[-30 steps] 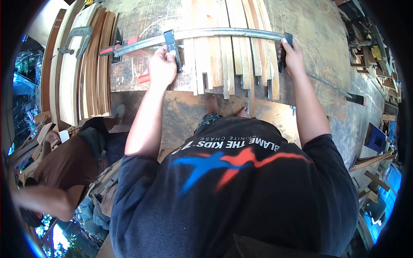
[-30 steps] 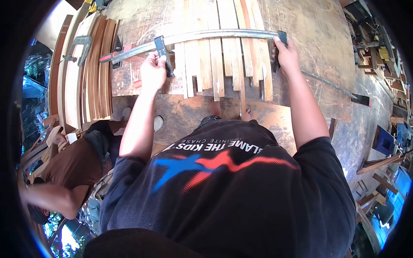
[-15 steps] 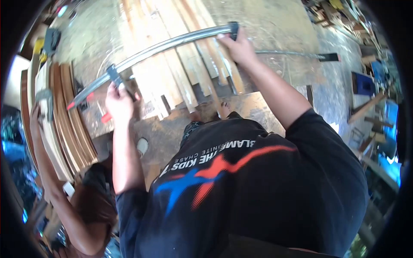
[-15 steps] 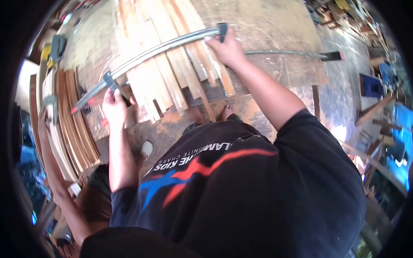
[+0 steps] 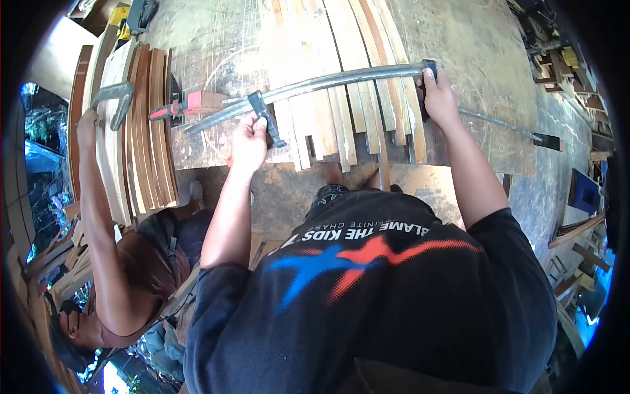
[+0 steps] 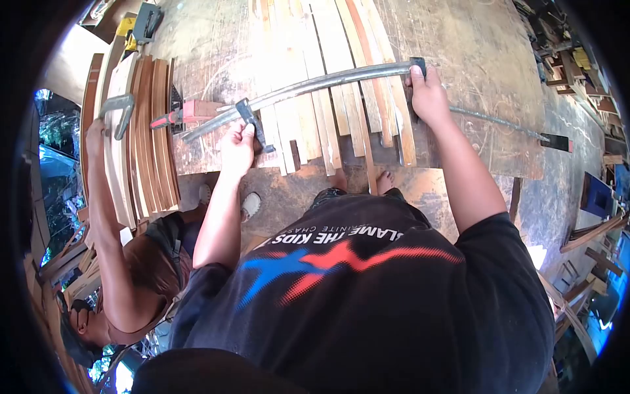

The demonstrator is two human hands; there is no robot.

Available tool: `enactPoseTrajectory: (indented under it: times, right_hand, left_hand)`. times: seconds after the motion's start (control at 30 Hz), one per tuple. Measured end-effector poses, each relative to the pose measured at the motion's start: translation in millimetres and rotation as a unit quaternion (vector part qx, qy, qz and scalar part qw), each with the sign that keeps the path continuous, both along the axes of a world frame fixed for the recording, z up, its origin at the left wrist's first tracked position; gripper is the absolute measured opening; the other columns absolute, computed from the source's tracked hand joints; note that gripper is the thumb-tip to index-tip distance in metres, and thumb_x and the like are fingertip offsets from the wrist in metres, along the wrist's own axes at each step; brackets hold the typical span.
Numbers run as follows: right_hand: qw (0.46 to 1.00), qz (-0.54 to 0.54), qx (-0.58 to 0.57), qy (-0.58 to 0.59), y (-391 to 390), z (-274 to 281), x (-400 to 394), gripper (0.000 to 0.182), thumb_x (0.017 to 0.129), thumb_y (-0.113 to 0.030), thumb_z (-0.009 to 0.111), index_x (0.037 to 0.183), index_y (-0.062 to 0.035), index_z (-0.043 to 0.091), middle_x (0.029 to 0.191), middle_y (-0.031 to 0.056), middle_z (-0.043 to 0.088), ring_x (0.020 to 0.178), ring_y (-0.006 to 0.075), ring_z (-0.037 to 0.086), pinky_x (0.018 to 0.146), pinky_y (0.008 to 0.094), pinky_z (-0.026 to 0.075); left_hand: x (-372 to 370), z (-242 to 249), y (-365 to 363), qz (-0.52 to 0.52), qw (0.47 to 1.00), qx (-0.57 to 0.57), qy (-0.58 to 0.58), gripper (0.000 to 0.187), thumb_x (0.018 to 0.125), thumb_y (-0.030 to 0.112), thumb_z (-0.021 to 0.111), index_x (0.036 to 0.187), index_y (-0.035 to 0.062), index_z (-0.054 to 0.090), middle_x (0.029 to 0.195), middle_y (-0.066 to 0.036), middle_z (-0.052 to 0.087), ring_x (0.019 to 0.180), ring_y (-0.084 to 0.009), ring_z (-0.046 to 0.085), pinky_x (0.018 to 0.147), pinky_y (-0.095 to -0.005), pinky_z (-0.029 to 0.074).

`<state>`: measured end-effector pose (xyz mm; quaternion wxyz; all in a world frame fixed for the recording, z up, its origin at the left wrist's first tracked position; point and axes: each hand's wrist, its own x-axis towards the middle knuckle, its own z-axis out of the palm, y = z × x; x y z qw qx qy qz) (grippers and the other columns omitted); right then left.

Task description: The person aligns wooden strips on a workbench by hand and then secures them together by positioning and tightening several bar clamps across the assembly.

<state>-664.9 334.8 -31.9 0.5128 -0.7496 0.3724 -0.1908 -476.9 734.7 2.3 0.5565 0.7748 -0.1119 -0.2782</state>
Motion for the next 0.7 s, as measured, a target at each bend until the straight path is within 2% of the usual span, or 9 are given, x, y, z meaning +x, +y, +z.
enactPoseTrajectory:
  times: [0.03, 0.07, 0.2, 0.27, 0.33, 0.43, 0.47, 0.57, 0.7]
  right_hand:
    - [0.999, 0.01, -0.03, 0.005, 0.4, 0.7, -1.7, 0.031, 0.11, -0.032, 0.052, 0.115, -0.0025, 0.059, 0.083, 0.0028, 0.066, 0.081, 0.0146, 0.063, 0.08, 0.0327, 0.052]
    - [0.999, 0.018, -0.022, 0.024, -0.7, 3.4, -5.4, 0.031, 0.11, -0.032, 0.052, 0.115, -0.0027, 0.059, 0.084, 0.0027, 0.066, 0.081, 0.0142, 0.062, 0.08, 0.0321, 0.052]
    - [0.999, 0.034, 0.027, 0.032, -1.1, 4.8, -8.9, 0.031, 0.11, -0.033, 0.052, 0.117, -0.0033, 0.058, 0.087, 0.0028, 0.067, 0.082, 0.0144, 0.062, 0.081, 0.0321, 0.051]
    - [0.999, 0.052, -0.018, -0.003, -1.5, -5.1, -16.5, 0.031, 0.11, -0.032, 0.052, 0.12, -0.0041, 0.059, 0.09, 0.0031, 0.067, 0.084, 0.0131, 0.061, 0.081, 0.0325, 0.051]
    - [0.998, 0.037, -0.047, 0.029, 8.4, -4.1, -15.9, 0.034, 0.109, -0.035, 0.051, 0.122, -0.004, 0.058, 0.094, 0.0086, 0.07, 0.088, 0.0214, 0.067, 0.085, 0.0366, 0.052]
    - [0.99, 0.026, -0.104, 0.091, 21.5, 21.4, -8.8, 0.038, 0.108, -0.038, 0.05, 0.124, -0.0042, 0.057, 0.103, 0.0162, 0.072, 0.098, 0.0332, 0.069, 0.089, 0.0423, 0.052]
    - [0.987, 0.019, -0.117, 0.106, 25.7, 28.3, -7.1, 0.039, 0.108, -0.039, 0.05, 0.124, -0.0044, 0.057, 0.105, 0.0188, 0.072, 0.101, 0.0371, 0.07, 0.09, 0.0441, 0.052]
    - [0.97, -0.009, -0.197, 0.139, 33.1, 28.6, -7.5, 0.039, 0.108, -0.04, 0.05, 0.124, -0.0055, 0.058, 0.109, 0.0237, 0.07, 0.105, 0.0432, 0.068, 0.091, 0.047, 0.052]
    - [0.978, 0.014, -0.185, 0.097, 30.8, 23.2, -10.6, 0.037, 0.108, -0.038, 0.05, 0.123, -0.0055, 0.059, 0.113, 0.0265, 0.068, 0.106, 0.0471, 0.066, 0.092, 0.0487, 0.052]
  left_hand:
    - [-1.6, 2.1, 0.1, 0.001, 1.0, 0.012, 0.028, 0.026, 0.107, 0.008, 0.054, 0.129, 0.0041, 0.066, 0.077, 0.005, 0.062, 0.062, -0.0024, 0.05, 0.057, -0.0214, 0.042]
    - [-6.1, -1.5, -3.0, 0.022, 0.999, 0.012, -0.025, 0.024, 0.107, 0.009, 0.055, 0.125, 0.0051, 0.07, 0.071, 0.007, 0.059, 0.058, -0.0021, 0.046, 0.052, -0.0218, 0.039]
    - [-14.0, -4.9, -12.4, 0.07, 0.992, 0.035, -0.094, 0.029, 0.104, 0.002, 0.053, 0.129, -0.0002, 0.069, 0.099, -0.002, 0.074, 0.084, -0.0069, 0.064, 0.076, -0.0243, 0.053]
    - [-8.2, -23.1, -18.4, 0.092, 0.985, 0.0, -0.149, 0.026, 0.106, 0.008, 0.056, 0.127, 0.004, 0.071, 0.082, 0.004, 0.065, 0.068, -0.0031, 0.051, 0.061, -0.0224, 0.042]
    - [-11.5, -20.0, -19.2, 0.103, 0.987, -0.006, -0.127, 0.026, 0.106, 0.011, 0.057, 0.127, 0.0045, 0.071, 0.08, 0.0, 0.068, 0.067, -0.005, 0.055, 0.06, -0.0245, 0.045]
    - [-17.6, -16.2, -20.6, 0.08, 0.962, 0.063, -0.253, 0.027, 0.106, 0.01, 0.056, 0.128, 0.0019, 0.069, 0.092, -0.008, 0.075, 0.081, -0.0114, 0.065, 0.074, -0.0295, 0.052]
    - [-20.7, -11.7, -21.1, 0.086, 0.969, 0.083, -0.218, 0.029, 0.105, 0.01, 0.055, 0.129, 0.0008, 0.068, 0.101, -0.013, 0.077, 0.092, -0.0167, 0.07, 0.085, -0.033, 0.054]
    - [-25.6, -8.8, -25.8, 0.104, 0.964, 0.124, -0.212, 0.028, 0.106, 0.01, 0.054, 0.128, 0.0011, 0.068, 0.098, -0.013, 0.076, 0.088, -0.0173, 0.07, 0.081, -0.033, 0.054]
    - [-23.9, -32.5, -21.2, 0.111, 0.948, 0.114, -0.277, 0.024, 0.105, 0.009, 0.052, 0.122, 0.0008, 0.067, 0.095, -0.014, 0.074, 0.084, -0.0188, 0.069, 0.078, -0.0336, 0.054]
